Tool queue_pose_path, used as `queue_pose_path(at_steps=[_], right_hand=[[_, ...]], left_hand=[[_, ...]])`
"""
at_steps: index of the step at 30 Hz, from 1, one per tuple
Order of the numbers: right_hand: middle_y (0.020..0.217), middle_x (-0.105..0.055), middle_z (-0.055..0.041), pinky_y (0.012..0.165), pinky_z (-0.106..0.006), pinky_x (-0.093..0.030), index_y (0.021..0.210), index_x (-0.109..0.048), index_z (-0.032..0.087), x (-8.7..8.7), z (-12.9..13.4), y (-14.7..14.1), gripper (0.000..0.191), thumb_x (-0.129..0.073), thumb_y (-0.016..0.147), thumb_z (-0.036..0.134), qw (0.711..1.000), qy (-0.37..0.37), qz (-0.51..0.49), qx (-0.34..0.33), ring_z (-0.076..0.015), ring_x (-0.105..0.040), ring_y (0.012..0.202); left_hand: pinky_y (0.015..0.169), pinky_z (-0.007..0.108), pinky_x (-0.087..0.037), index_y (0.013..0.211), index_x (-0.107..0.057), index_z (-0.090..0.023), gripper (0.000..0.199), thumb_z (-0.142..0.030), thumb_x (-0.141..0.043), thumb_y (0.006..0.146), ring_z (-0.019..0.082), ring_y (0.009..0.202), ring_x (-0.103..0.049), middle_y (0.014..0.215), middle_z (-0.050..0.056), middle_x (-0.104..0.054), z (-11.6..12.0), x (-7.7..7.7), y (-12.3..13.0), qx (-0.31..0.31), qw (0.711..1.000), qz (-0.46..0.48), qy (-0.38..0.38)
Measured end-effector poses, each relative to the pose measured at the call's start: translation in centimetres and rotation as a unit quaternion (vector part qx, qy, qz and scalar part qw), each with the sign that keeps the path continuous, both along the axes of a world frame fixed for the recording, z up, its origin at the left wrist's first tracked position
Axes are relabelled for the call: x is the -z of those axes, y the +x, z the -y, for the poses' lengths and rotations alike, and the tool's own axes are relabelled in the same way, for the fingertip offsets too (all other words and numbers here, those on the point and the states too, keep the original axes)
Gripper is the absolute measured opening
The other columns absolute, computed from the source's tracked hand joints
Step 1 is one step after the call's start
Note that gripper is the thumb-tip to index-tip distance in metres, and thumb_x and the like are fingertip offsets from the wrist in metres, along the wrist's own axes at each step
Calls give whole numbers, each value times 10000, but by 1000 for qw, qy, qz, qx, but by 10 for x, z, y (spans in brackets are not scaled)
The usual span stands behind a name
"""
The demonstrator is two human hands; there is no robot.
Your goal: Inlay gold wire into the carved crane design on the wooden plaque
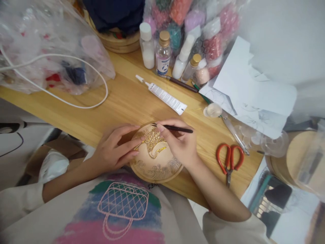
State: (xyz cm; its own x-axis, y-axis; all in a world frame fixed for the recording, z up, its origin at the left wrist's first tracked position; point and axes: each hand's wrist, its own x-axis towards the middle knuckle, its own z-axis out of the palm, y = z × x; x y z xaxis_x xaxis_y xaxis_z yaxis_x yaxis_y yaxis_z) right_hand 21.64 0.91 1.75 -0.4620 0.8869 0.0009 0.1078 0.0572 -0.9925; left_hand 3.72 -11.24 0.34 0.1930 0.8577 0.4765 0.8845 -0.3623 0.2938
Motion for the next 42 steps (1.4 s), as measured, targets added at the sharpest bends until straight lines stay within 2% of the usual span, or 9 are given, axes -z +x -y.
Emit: queue_pose_path(at_steps=[4,10,16,19,24,29,34,39,42], right_hand=[[686,-720,5,496,-188,-534,788,-737,211,1,0,-1,104,-761,776,311,1000,-1,1,-1,-80,-633,536],[719,-730,1,508,-194,-542,802,-730,205,3,-1,-2,97,-758,777,295,1000,-4,-13,-5,-80,-634,535],[711,-733,-4,522,-205,-546,799,-723,199,5,-1,-2,107,-757,772,297,1000,8,-11,-3,-84,-631,544],[697,-729,-4,517,-215,-545,789,-717,199,5,-1,-3,122,-756,769,312,1000,16,-4,-5,-91,-631,543],[689,-723,10,514,-211,-540,787,-720,219,4,0,-3,33,-739,776,245,999,37,-6,-5,-89,-632,542],[736,-739,9,558,-219,-551,786,-734,234,1,-5,1,13,-732,778,225,997,56,1,-57,-105,-664,616],[791,-756,-1,584,-233,-563,847,-737,229,0,-13,7,77,-741,775,258,990,43,20,-134,-119,-682,655],[737,-742,-7,530,-209,-522,809,-731,205,-3,-15,9,28,-724,789,222,977,113,56,-173,-107,-661,611],[795,-759,-12,571,-223,-542,840,-735,219,-5,-14,10,44,-700,813,219,966,142,72,-203,-121,-688,672]], left_hand=[[870,422,-557,1069,-619,-178,237,-351,-497,962,247,1058,-609,1151,125,-634,-1,1,-1,-7,1000,9,1],[865,418,-550,991,-619,-181,137,-280,-630,896,230,1017,-621,1120,114,-644,1,5,-2,-7,997,73,11],[882,372,-545,961,-609,-210,123,-227,-683,864,179,1003,-629,1085,68,-656,2,2,-3,-34,988,149,14],[890,365,-544,957,-631,-203,94,-249,-663,881,179,1033,-621,1095,77,-648,0,0,-5,-37,984,173,3],[909,441,-534,1067,-654,-182,212,-317,-568,928,243,1080,-597,1187,131,-622,-3,1,-4,12,998,60,17],[855,416,-549,1062,-648,-170,224,-328,-559,931,248,1024,-622,1129,119,-659,-3,2,0,5,999,-27,45],[814,369,-554,1027,-645,-176,186,-315,-572,927,226,983,-658,1062,99,-707,-5,-2,2,7,997,-58,60],[867,381,-539,1054,-636,-135,232,-318,-587,920,250,1068,-664,1132,123,-716,-2,-2,2,6,997,-66,28],[884,386,-531,1092,-634,-137,265,-332,-563,927,258,1099,-659,1167,126,-710,0,-1,3,7,998,-61,8]])
